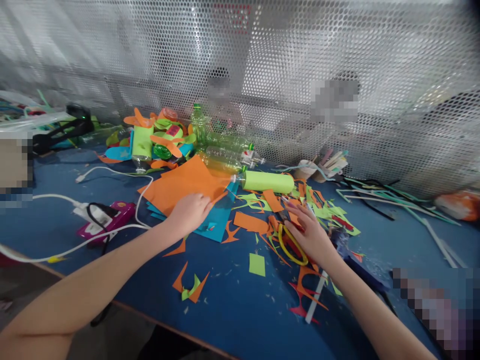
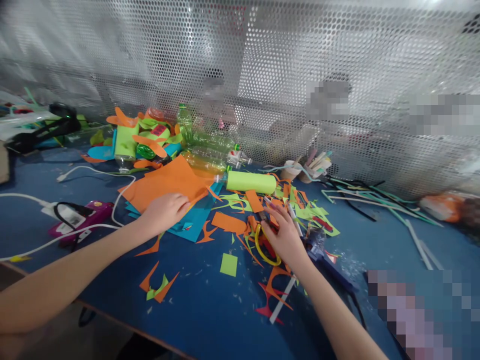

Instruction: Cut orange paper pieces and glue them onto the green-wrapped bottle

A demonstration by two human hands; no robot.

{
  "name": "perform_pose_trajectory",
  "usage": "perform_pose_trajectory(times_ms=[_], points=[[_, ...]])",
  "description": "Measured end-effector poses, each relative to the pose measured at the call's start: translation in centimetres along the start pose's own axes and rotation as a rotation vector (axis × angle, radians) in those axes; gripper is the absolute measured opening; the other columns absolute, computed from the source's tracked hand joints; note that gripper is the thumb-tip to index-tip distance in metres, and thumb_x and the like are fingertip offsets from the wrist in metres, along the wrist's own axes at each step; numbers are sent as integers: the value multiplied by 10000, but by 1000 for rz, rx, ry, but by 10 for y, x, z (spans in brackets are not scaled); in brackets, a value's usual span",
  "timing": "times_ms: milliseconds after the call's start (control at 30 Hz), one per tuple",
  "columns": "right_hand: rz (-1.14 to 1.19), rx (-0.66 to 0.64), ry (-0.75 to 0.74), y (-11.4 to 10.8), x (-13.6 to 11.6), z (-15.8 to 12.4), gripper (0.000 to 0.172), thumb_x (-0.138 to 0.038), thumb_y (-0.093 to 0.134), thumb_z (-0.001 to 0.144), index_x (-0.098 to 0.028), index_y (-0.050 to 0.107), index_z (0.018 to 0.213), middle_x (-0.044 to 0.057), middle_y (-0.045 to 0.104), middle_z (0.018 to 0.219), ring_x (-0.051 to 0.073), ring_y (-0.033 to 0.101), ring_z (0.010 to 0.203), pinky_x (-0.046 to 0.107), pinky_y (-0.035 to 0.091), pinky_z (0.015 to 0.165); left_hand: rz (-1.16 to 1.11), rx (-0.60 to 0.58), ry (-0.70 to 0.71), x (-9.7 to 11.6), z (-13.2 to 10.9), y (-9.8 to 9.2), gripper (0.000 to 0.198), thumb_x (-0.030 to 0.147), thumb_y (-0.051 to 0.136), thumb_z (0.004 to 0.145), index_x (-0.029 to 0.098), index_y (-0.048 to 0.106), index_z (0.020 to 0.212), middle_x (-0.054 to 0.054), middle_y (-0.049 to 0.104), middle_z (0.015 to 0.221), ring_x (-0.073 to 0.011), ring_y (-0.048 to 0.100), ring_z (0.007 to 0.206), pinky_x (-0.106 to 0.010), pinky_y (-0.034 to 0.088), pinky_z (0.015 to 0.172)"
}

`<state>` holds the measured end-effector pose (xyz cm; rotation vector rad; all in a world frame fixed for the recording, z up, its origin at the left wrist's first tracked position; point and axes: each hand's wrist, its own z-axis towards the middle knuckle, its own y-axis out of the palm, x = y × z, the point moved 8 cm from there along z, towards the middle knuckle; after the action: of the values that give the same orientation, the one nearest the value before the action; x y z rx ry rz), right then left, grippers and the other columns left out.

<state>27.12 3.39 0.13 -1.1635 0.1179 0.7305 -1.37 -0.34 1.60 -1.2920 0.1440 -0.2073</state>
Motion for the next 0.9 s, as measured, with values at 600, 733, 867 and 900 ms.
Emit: perform_pose_trajectory(times_ms=[600, 733, 867, 900], points=[[24, -136, -367, 9, -90, -29, 517, -139, 585, 744, -284, 502, 1234, 85, 368, 1393, 255, 438, 1202, 436, 442, 934, 209, 293, 747, 123, -61, -17, 191, 127, 377, 888, 117, 526, 1008, -96, 634, 867, -159, 593, 715, -262, 434, 567], [-86, -190, -469, 15, -90, -32, 282, -91, 539, 777, -256, 680, 956, 64, 637, 1101, 237, 563, 1030, 435, 451, 905, 50, 193, 630, 104, -48, -12, 398, 463, 342, 902, 132, 561, 870, -66, 605, 678, -181, 588, 634, -267, 388, 496], [-119, -248, -263, 13, -71, -23, 189, -221, 509, 845, -229, 682, 919, 34, 709, 867, 189, 647, 795, 315, 528, 712, -115, 69, 308, 61, -28, -15, 507, 548, 285, 882, 154, 570, 740, -14, 496, 458, -151, 512, 442, -257, 268, 419], [-132, -257, -221, 12, -68, -23, 194, -252, 498, 855, -228, 678, 923, 34, 709, 866, 187, 653, 783, 305, 530, 687, -143, 22, 255, 54, -25, -15, 500, 535, 280, 888, 165, 565, 711, -7, 477, 436, -143, 494, 421, -256, 251, 417]])
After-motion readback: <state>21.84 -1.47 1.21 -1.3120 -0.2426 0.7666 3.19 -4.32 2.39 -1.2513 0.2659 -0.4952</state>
